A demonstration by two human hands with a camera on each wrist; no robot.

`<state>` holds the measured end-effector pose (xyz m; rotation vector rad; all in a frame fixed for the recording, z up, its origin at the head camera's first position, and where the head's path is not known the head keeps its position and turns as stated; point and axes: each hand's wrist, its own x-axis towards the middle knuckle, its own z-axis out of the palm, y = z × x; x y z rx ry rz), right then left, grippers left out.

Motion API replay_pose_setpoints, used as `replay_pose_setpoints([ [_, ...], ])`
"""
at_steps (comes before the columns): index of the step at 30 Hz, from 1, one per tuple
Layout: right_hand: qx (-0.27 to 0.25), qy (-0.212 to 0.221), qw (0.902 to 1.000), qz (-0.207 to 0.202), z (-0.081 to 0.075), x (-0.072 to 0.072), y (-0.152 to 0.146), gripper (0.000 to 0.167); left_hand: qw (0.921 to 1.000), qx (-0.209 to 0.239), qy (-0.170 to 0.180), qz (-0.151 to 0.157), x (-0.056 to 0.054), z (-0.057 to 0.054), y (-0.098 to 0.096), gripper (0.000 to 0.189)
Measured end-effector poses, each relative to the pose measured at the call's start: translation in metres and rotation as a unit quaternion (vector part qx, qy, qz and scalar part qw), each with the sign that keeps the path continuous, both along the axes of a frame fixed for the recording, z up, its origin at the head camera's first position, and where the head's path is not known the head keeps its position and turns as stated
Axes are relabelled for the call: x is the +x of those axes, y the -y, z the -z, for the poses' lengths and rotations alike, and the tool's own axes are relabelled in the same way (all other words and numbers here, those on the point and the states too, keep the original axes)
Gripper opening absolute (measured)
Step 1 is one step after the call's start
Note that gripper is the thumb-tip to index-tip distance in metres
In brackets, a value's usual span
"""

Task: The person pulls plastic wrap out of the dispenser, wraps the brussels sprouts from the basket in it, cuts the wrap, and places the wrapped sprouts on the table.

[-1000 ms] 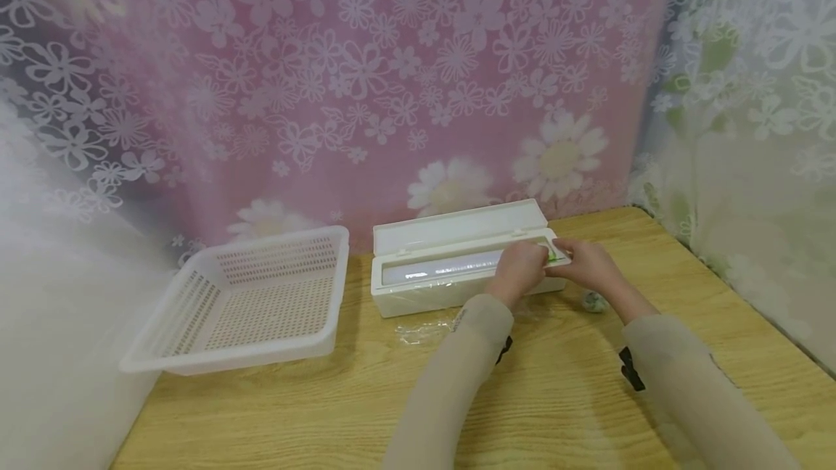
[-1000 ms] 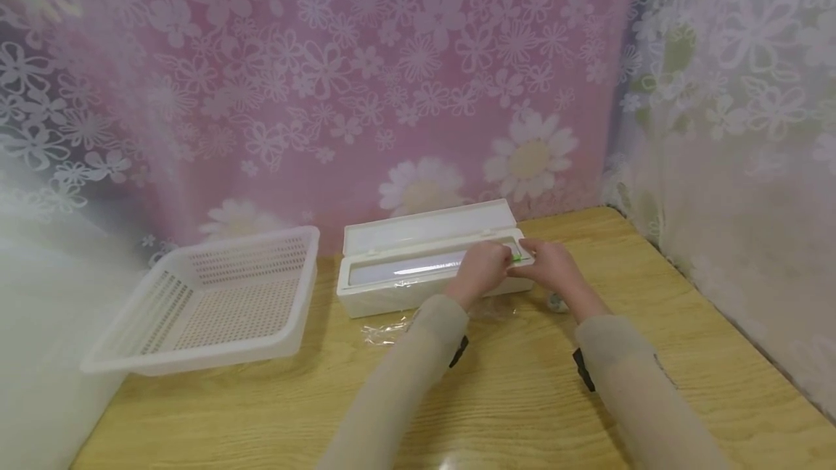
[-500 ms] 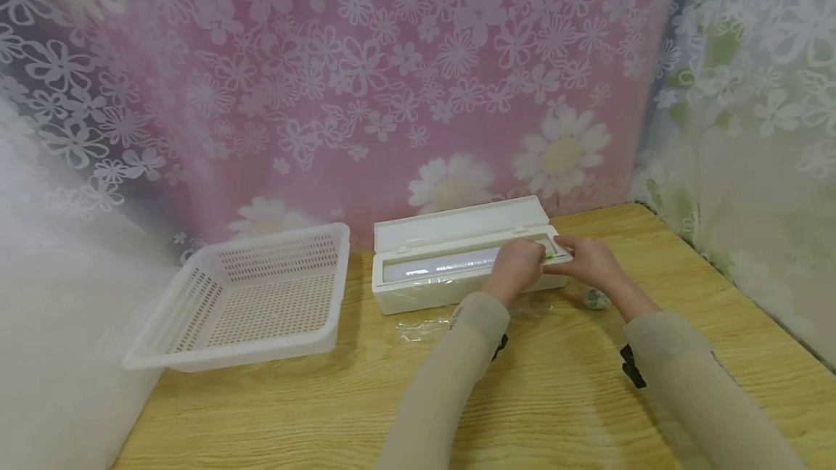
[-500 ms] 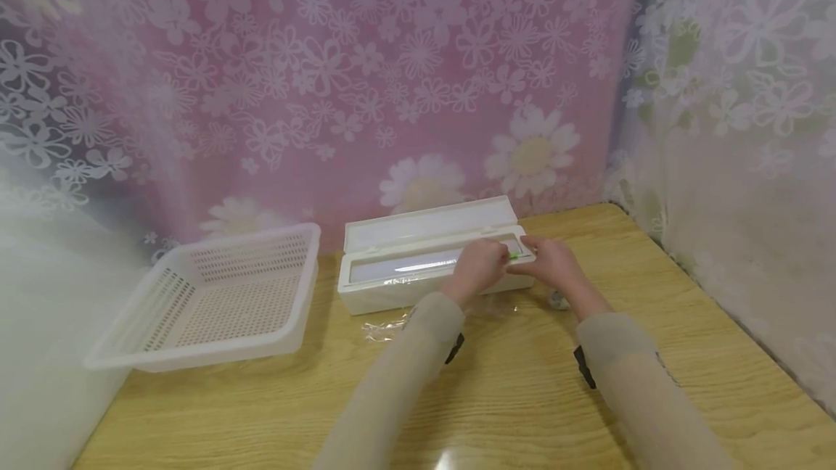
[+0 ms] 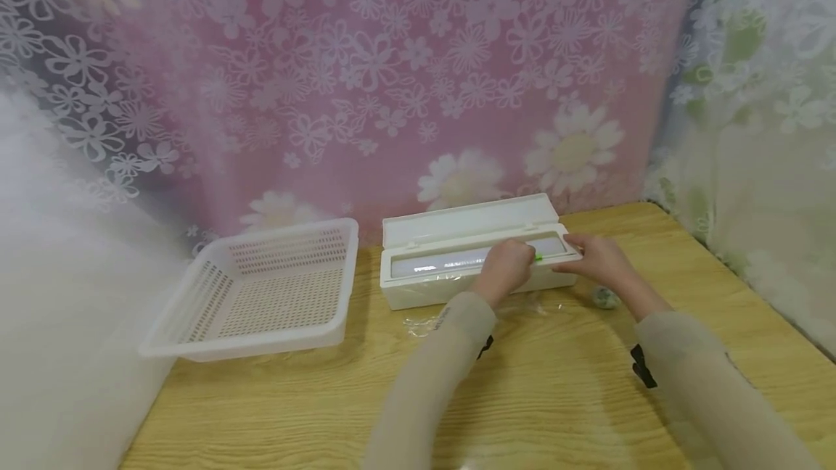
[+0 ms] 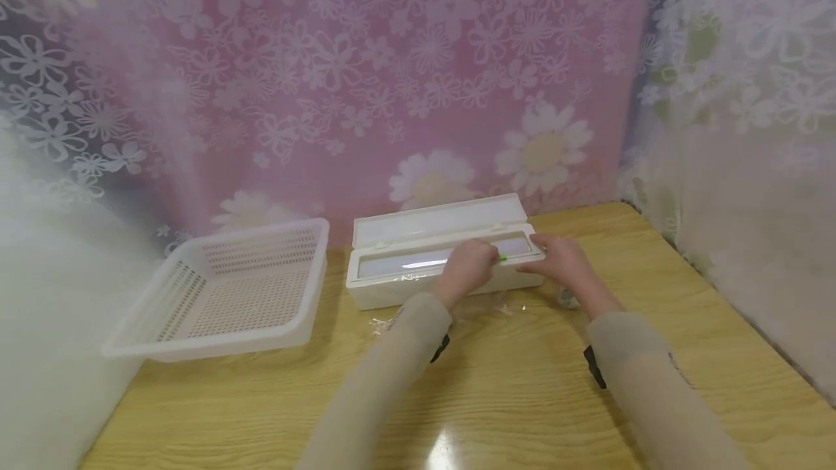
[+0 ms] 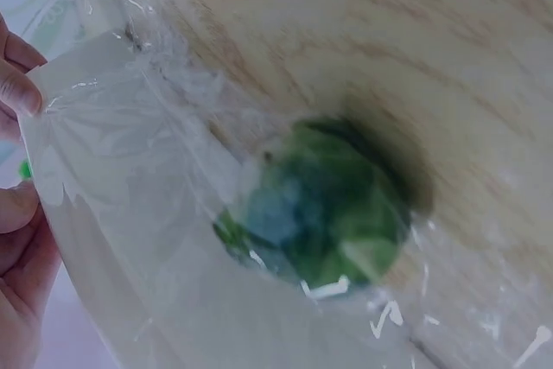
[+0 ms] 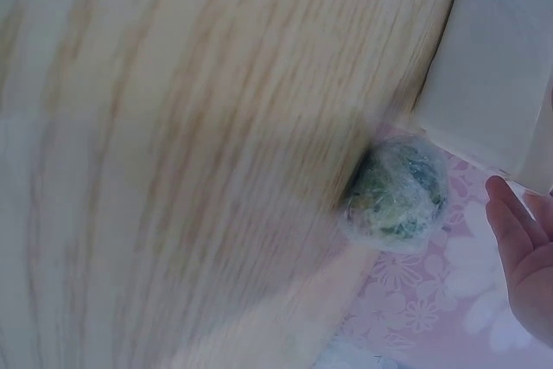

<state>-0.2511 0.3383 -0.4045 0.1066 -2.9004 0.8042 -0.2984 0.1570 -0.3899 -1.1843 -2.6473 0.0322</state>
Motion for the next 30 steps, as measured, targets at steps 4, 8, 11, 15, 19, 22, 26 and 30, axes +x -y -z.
replay_pose_setpoints([
  [4,0.002,-0.002,1.0,0.002,0.001,0.002,0.003,0.08,1.0,0.0,0.004,0.007,0.001,0.001,0.006,0.008],
  [8,0.002,0.001,1.0,0.003,0.001,0.004,0.005,0.078,0.9999,-0.001,0.006,0.013,0.001,0.001,0.01,0.01],
  [11,0.0,0.004,1.0,0.0,0.002,0.004,0.006,0.077,0.9999,-0.002,0.008,0.009,0.001,0.003,0.013,0.011],
  [15,-0.004,0.007,1.0,-0.003,0.003,0.002,0.008,0.078,1.0,0.004,0.005,0.005,0.001,0.004,0.018,0.012],
  [19,-0.004,0.008,1.0,-0.001,0.003,0.001,0.009,0.081,0.9998,0.011,-0.008,0.011,0.001,0.003,0.023,0.013],
  [22,0.001,0.008,1.0,0.0,0.002,0.0,0.009,0.082,0.9997,0.019,-0.005,0.012,0.001,0.002,0.028,0.015],
  [26,0.006,0.015,0.9999,0.004,-0.001,0.001,0.007,0.082,0.9996,0.024,0.009,0.007,0.0,-0.001,0.035,0.018],
  [30,0.006,0.024,0.9997,0.007,-0.004,0.003,0.005,0.083,0.9997,0.018,0.016,0.003,0.0,-0.003,0.041,0.017],
])
